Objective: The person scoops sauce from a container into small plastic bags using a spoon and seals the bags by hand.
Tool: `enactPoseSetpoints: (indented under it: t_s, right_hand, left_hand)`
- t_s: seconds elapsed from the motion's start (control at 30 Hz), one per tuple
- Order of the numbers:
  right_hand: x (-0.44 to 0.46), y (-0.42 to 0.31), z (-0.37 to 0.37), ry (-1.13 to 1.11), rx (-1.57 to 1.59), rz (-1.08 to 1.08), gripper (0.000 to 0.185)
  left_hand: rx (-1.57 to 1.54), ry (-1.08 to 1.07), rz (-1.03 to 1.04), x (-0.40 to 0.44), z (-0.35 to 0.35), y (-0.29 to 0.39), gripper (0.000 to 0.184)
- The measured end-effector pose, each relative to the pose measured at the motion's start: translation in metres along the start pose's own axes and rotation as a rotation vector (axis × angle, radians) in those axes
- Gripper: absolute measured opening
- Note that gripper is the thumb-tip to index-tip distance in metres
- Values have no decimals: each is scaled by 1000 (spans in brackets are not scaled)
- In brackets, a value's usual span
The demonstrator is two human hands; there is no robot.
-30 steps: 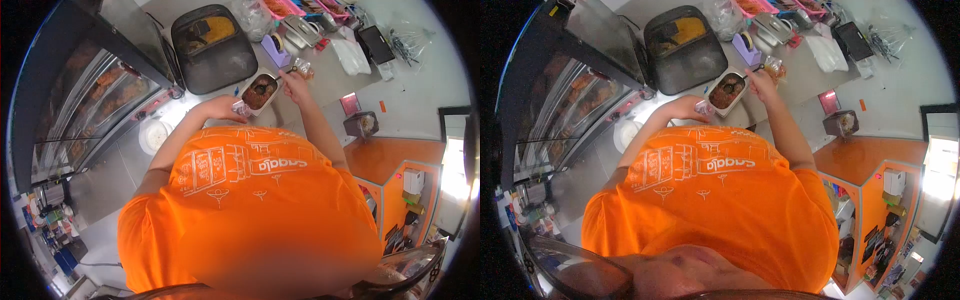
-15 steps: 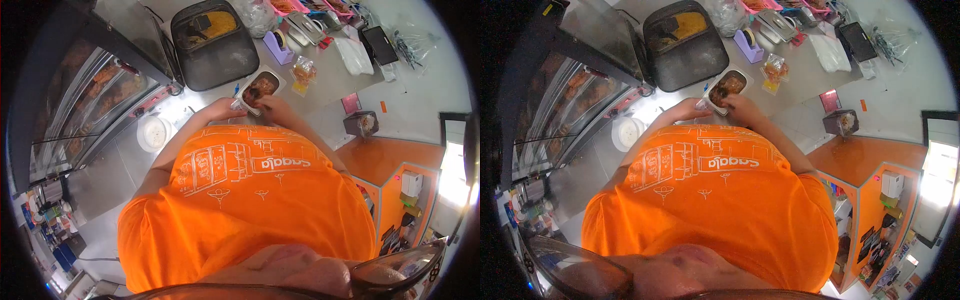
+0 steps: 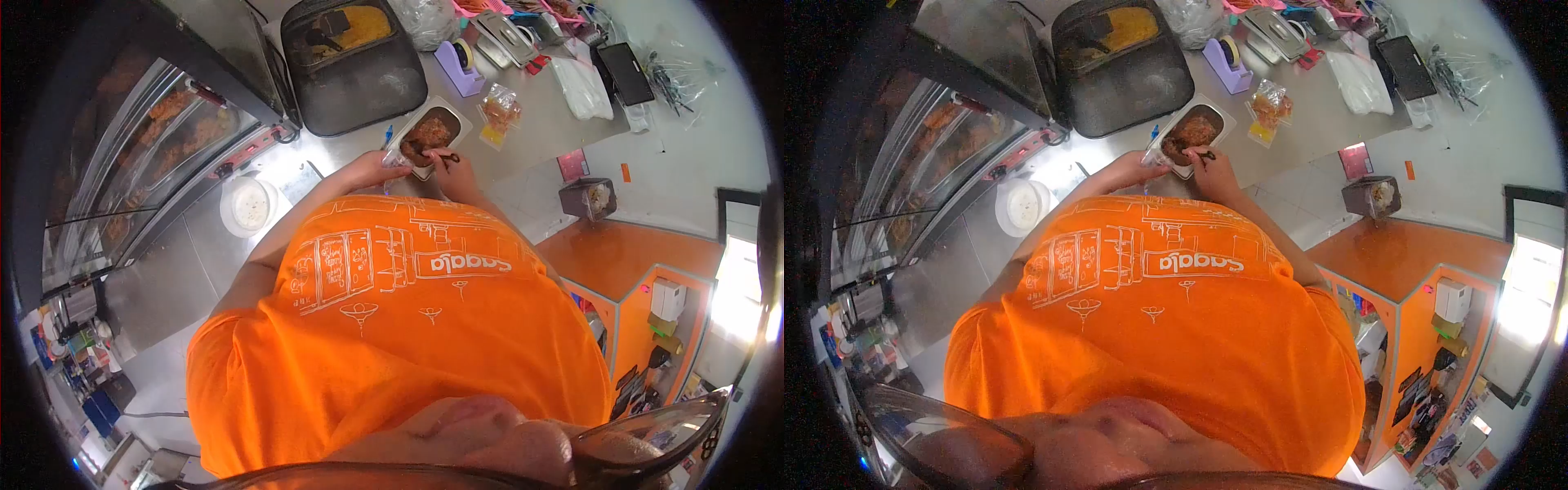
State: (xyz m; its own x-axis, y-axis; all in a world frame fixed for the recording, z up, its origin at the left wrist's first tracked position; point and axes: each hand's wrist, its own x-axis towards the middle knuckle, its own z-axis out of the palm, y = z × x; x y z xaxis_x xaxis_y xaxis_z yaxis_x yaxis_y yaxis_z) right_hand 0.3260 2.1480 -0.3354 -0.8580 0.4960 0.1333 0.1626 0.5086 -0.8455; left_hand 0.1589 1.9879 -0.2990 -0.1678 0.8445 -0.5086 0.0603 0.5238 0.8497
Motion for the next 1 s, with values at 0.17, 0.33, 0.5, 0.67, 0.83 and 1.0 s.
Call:
enactPoseSetpoints:
  t_s: [0.17, 0.33, 0.5, 0.67, 0.83, 1.0]
  right_hand:
    - [-5, -3, -5, 122, 670, 527, 33]
    - [-4, 20, -24, 273, 954, 629, 36]
    - [-8, 25, -37, 303, 994, 544, 35]
    - [-11, 31, -41, 273, 943, 522, 34]
    - [-20, 9, -27, 81, 665, 451, 38]
    - [-40, -7, -8, -8, 443, 222, 28]
  left_hand:
    - [-37, -22, 22, 1, 1, -4, 35]
    - [-61, -40, 11, 0, 0, -2, 35]
    - [-113, -60, 33, -5, -8, -1, 35]
    - [-107, -87, 71, 5, -10, -15, 36]
    - [-98, -61, 89, 2, -8, -13, 36]
    - [-100, -56, 62, 2, -8, -13, 37]
